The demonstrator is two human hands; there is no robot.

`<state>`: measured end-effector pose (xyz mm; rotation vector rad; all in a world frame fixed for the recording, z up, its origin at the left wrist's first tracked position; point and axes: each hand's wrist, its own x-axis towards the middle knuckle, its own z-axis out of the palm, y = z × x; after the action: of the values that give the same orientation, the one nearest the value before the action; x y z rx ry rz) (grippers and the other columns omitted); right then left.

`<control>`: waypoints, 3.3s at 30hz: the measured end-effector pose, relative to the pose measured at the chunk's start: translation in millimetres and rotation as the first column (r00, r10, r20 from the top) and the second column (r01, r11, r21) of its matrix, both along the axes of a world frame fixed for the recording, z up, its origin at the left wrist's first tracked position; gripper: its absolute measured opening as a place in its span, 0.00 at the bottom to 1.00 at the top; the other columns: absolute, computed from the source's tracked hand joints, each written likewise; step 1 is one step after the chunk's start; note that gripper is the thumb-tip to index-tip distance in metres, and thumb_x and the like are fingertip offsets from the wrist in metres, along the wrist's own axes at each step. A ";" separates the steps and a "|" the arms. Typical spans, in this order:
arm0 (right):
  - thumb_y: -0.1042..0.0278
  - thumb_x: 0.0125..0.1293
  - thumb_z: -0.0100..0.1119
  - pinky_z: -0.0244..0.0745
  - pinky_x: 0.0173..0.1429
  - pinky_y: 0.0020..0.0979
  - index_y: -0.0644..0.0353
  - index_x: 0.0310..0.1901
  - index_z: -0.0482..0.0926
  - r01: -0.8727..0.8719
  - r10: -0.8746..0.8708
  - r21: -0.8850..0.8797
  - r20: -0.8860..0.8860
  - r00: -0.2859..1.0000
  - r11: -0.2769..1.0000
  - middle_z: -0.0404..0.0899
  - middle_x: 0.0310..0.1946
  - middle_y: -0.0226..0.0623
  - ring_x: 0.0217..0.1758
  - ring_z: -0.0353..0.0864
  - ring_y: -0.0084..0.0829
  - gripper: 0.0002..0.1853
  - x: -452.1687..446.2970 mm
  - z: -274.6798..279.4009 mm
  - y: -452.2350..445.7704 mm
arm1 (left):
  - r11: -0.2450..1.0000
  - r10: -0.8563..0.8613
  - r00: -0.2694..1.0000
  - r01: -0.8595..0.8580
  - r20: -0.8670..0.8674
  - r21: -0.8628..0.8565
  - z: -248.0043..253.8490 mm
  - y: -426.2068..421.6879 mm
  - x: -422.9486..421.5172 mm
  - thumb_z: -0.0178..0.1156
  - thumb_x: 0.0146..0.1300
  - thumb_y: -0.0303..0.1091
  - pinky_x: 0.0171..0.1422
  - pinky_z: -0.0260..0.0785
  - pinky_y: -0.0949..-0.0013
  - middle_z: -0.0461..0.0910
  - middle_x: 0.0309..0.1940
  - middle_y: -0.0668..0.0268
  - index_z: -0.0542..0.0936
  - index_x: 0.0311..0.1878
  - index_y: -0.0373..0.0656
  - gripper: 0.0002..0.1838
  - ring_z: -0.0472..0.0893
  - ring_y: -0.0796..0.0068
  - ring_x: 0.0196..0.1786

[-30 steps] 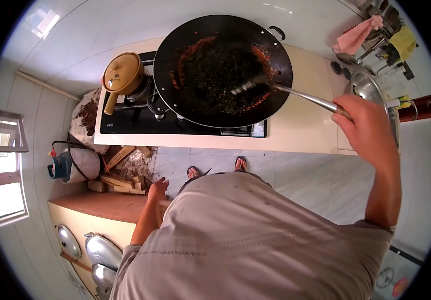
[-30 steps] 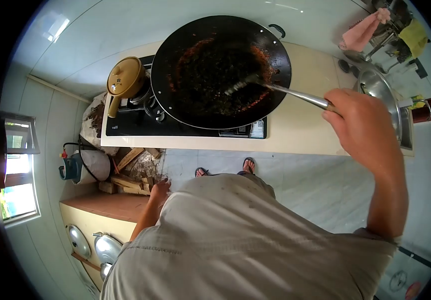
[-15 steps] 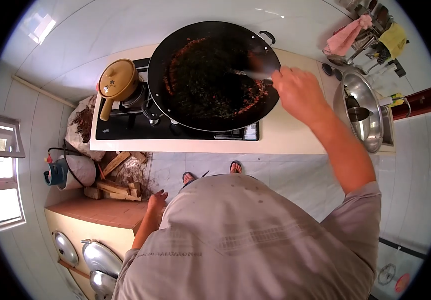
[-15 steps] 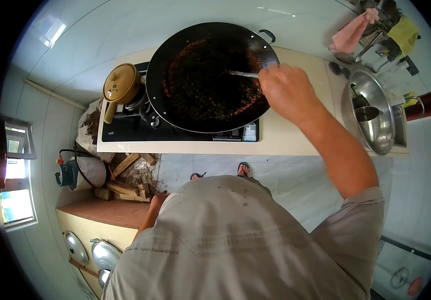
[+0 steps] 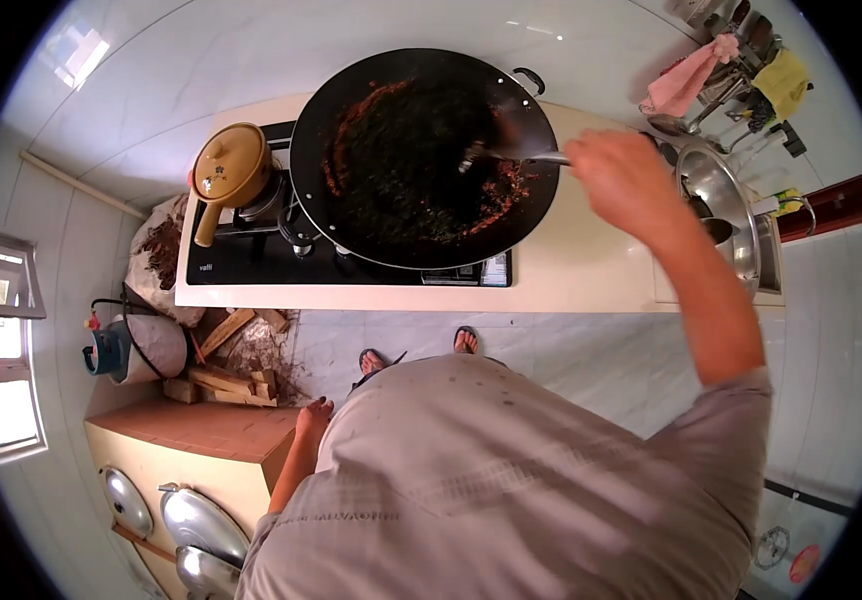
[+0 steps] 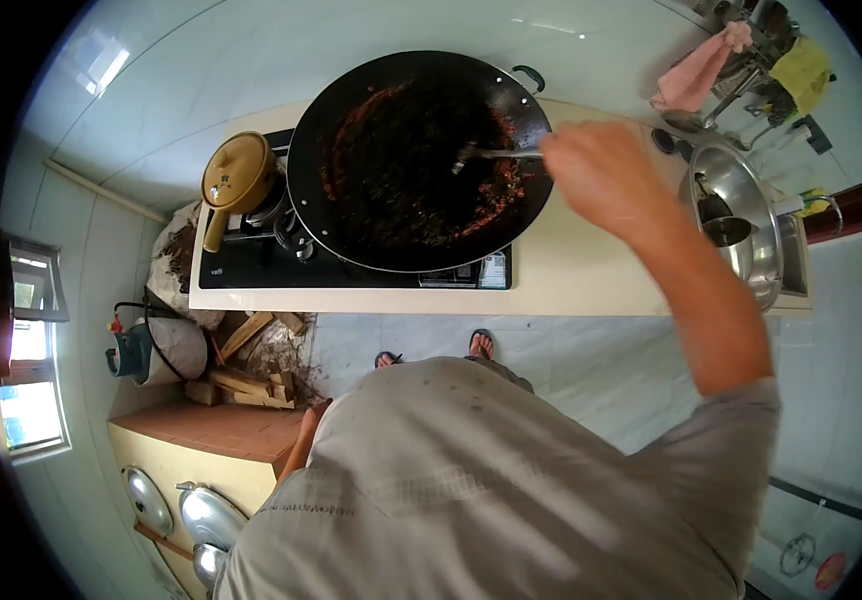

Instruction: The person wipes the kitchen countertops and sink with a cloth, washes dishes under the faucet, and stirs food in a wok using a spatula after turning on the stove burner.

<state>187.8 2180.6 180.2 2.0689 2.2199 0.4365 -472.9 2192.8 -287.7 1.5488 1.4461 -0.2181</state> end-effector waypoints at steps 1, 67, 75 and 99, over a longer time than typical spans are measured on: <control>0.76 0.63 0.63 0.78 0.47 0.47 0.58 0.37 0.80 -0.004 0.005 0.039 -0.012 1.000 0.999 0.81 0.35 0.42 0.44 0.84 0.48 0.02 -5.2 -11.2 10.1 | 1.000 0.010 1.000 -0.010 0.013 -0.013 15.0 -3.2 9.7 0.63 0.71 0.53 0.48 0.79 0.62 0.90 0.40 0.55 0.80 0.72 0.43 0.33 0.88 0.67 0.39; 0.58 0.66 0.67 0.76 0.36 0.44 0.67 0.32 0.85 0.374 -0.669 -0.590 -0.425 0.609 0.715 0.82 0.22 0.45 0.26 0.83 0.40 0.16 72.9 -32.6 47.4 | 0.999 -0.044 0.998 0.044 -0.051 0.016 1.7 15.9 37.7 0.63 0.73 0.54 0.44 0.79 0.61 0.89 0.34 0.56 0.80 0.71 0.42 0.32 0.87 0.67 0.34; 0.61 0.71 0.65 0.78 0.39 0.51 0.58 0.49 0.86 0.201 -0.187 0.011 -0.316 0.930 0.980 0.85 0.32 0.47 0.36 0.88 0.48 0.12 -2.7 -85.5 26.3 | 1.000 0.026 0.999 -0.026 -0.021 0.012 25.0 22.4 51.5 0.64 0.72 0.55 0.43 0.78 0.61 0.89 0.34 0.56 0.80 0.72 0.43 0.33 0.87 0.67 0.33; 0.58 0.65 0.69 0.81 0.43 0.40 0.60 0.37 0.90 0.221 -0.380 -0.386 -0.404 0.832 0.895 0.89 0.28 0.36 0.32 0.88 0.36 0.12 113.0 -24.2 170.1 | 0.988 -0.054 0.998 0.058 -0.036 0.140 -21.1 -10.5 -2.5 0.64 0.72 0.54 0.48 0.80 0.62 0.90 0.35 0.54 0.80 0.71 0.42 0.32 0.88 0.67 0.37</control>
<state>300.8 2350.7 156.0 2.4574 1.9159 -0.4846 -475.4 2182.3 -308.9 1.7089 1.4707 -0.1774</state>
